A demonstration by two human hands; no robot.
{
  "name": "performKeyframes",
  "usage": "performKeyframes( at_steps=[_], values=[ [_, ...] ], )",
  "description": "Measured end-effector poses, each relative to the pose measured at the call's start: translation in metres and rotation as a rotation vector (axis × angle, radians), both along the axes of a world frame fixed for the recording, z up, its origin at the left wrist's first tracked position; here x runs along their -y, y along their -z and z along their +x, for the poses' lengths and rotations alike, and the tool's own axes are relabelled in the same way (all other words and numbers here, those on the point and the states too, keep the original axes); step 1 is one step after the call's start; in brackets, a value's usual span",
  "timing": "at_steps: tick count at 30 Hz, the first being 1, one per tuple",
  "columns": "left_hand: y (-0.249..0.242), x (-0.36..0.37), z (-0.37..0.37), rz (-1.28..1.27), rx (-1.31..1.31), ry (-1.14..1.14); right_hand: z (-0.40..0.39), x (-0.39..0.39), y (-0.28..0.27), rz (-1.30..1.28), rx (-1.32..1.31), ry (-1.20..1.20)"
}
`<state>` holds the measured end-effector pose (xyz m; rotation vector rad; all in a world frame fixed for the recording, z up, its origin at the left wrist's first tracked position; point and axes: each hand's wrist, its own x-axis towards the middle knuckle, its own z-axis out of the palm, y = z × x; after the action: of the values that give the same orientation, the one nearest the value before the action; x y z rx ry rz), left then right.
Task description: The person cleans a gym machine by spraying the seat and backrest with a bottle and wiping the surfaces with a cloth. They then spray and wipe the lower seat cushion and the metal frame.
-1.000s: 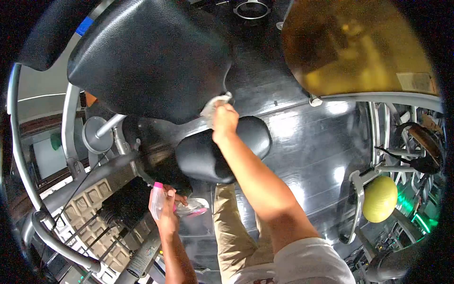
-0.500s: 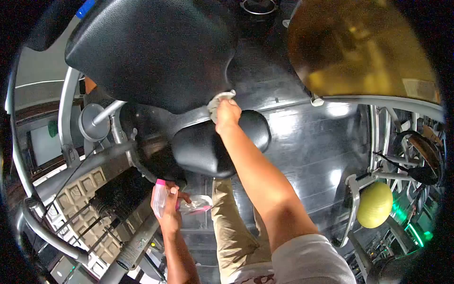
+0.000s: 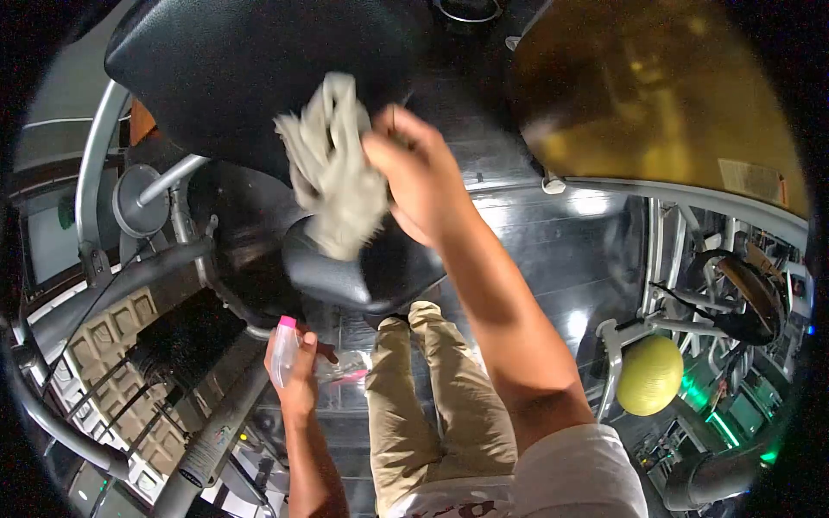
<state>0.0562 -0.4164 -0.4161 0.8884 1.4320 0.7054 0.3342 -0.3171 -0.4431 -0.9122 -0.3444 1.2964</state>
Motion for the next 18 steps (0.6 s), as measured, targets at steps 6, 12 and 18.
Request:
performKeyframes(
  at_steps=[6,12,18],
  values=[
    [0.030,-0.013,0.021,-0.088,-0.103,0.275,0.022,0.122,0.165,-0.346,1.248,-0.254],
    [0.071,-0.004,0.044,-0.208,-0.133,0.411,0.006,0.151,0.166,-0.596,1.658,-0.273],
    [0.111,-0.015,0.058,-0.178,-0.186,0.419,-0.034,0.147,0.151,-0.523,1.873,-0.495]
  ],
)
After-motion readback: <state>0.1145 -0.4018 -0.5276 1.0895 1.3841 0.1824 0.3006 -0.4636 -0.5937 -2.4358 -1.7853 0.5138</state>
